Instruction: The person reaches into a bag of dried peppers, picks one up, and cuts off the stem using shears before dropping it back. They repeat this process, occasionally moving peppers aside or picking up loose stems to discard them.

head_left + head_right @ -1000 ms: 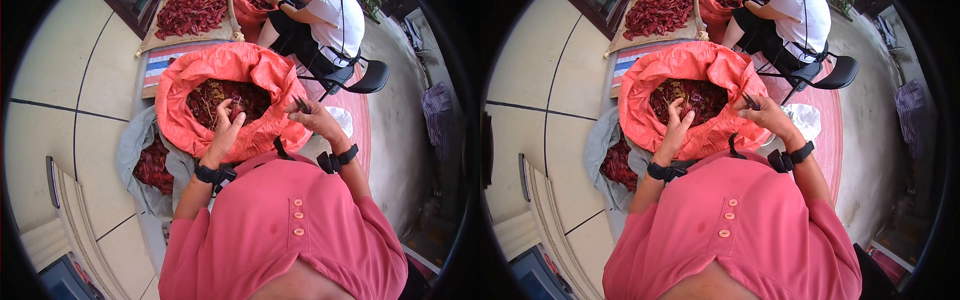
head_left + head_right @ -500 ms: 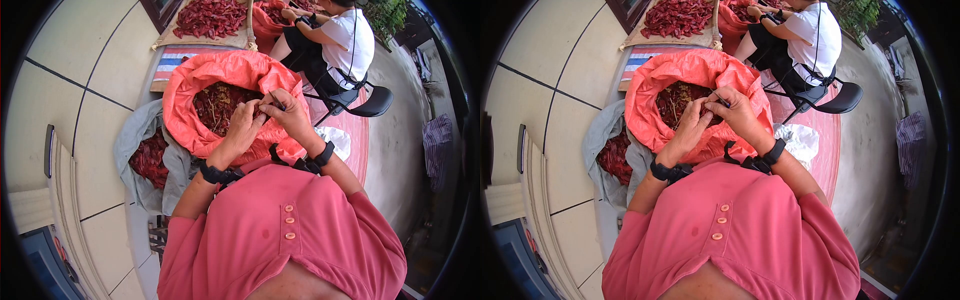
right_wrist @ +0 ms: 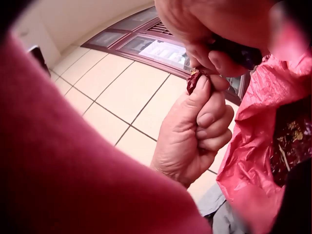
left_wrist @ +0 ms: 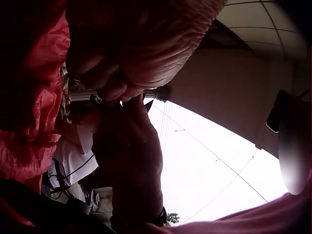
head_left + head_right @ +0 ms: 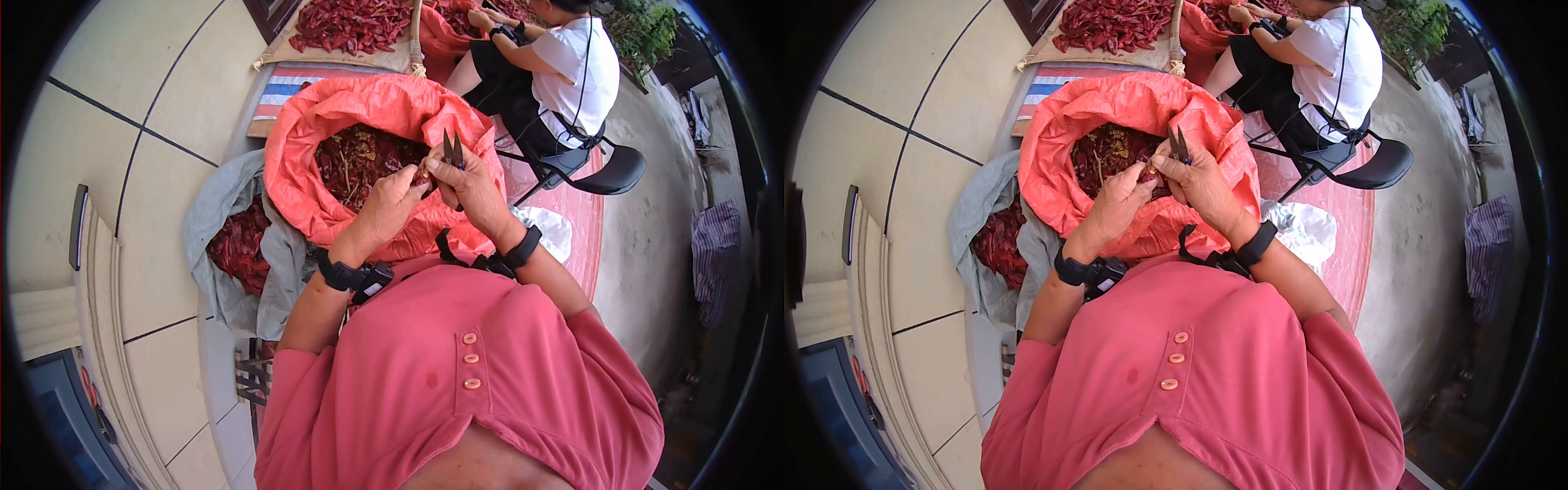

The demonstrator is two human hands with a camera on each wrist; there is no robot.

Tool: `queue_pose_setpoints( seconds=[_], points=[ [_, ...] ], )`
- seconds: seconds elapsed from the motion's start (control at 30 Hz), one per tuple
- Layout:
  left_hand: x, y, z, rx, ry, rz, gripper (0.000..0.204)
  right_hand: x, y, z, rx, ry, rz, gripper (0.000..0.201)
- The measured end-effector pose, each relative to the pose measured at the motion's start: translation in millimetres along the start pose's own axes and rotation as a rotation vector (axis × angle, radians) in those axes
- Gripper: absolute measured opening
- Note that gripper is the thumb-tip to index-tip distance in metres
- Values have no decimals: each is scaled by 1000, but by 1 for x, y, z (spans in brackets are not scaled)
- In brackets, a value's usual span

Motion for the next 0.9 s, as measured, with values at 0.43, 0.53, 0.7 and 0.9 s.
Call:
queue_pose_setpoints(
  seconds=[0.43,0.53,0.7,0.9],
  points=[
    [-6,-23,18,-27,-39,-12,21,-29,49,-9,465,-197,-829,14],
    [-30,-26,37,-83,153,-109,26,-43,33,3,228,156,-246,22],
    [-117,-71,109,-180,551,-423,38,-136,67,39,8,655,535,22],
    [-172,-109,152,-462,620,-1115,39,-198,156,80,265,795,887,20]
  ],
)
Point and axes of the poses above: each hand's wrist, its own z-axis away from the middle knuckle, its own x-axis out of the palm, y = z × x, the point moved 1 cm from there along -z, towards the middle knuckle, and after that the axes turned 8 degrees about z, right-handed, at the moved point
